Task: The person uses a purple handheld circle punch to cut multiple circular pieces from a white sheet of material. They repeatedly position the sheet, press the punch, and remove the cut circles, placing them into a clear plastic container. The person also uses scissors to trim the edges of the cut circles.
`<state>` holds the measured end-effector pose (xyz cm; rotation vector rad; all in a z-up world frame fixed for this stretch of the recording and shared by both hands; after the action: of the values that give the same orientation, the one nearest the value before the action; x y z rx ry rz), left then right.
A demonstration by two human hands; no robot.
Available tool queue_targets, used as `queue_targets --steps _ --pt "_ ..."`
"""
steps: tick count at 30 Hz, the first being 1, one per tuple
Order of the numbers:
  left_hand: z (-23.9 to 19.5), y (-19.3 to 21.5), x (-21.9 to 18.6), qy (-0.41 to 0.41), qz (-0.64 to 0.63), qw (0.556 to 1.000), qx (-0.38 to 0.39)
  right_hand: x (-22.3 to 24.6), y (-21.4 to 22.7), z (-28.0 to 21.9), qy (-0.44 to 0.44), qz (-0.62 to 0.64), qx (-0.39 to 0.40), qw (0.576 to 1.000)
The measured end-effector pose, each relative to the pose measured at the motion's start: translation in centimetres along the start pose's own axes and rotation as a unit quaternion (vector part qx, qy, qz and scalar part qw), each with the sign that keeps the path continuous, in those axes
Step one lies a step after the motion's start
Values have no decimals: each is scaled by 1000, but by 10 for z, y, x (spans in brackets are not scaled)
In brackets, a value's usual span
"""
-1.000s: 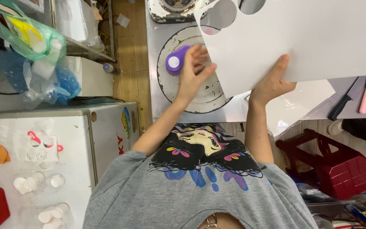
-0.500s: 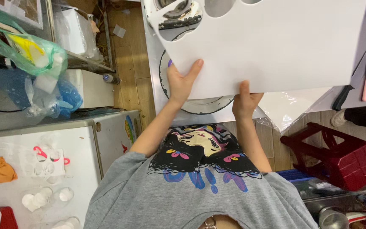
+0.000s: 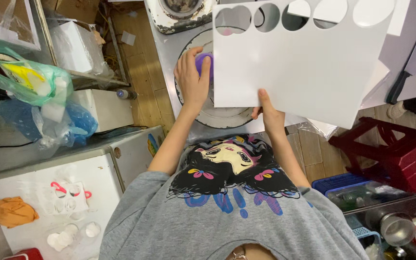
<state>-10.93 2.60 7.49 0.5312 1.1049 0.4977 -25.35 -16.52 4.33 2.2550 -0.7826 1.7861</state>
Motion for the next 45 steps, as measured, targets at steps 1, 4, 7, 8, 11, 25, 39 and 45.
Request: queue_targets --steps 1,4,7,8,11,25,39,45 --pt "0 -4 3 -22 47 999 -5 -6 7 1 -7 4 -14 1000" --pt "0 -12 9 -66 83 994 -7 -22 25 3 -29 -21 -40 999" --pt "10 -16 20 -91 44 995 24 -38 36 3 -44 -19 -46 998" --pt "15 -17 22 -99 31 994 40 -44 39 2 -52 -15 -50 997" --pt "27 -20 26 -129 -14 988 85 -60 43 2 -67 -7 -62 996" --pt "52 -44 22 0 -160 945 285 -126 38 -25 -97 37 -135 985" --pt "50 -63 31 -25 107 977 181 -89 19 -29 -49 26 -73 996" --pt "53 -61 36 17 95 970 225 -77 27 -27 -59 21 -64 996"
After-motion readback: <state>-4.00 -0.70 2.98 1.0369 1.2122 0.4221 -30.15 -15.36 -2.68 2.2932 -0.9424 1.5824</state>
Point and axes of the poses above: each hand's wrist, its own z-axis towards the middle knuckle, its own y-axis out of the back of the hand, x = y × z, the point moved 2 cm from there along z, towards the middle knuckle, and after that the axes turned 1 degree about x, right-handed, at the moved point
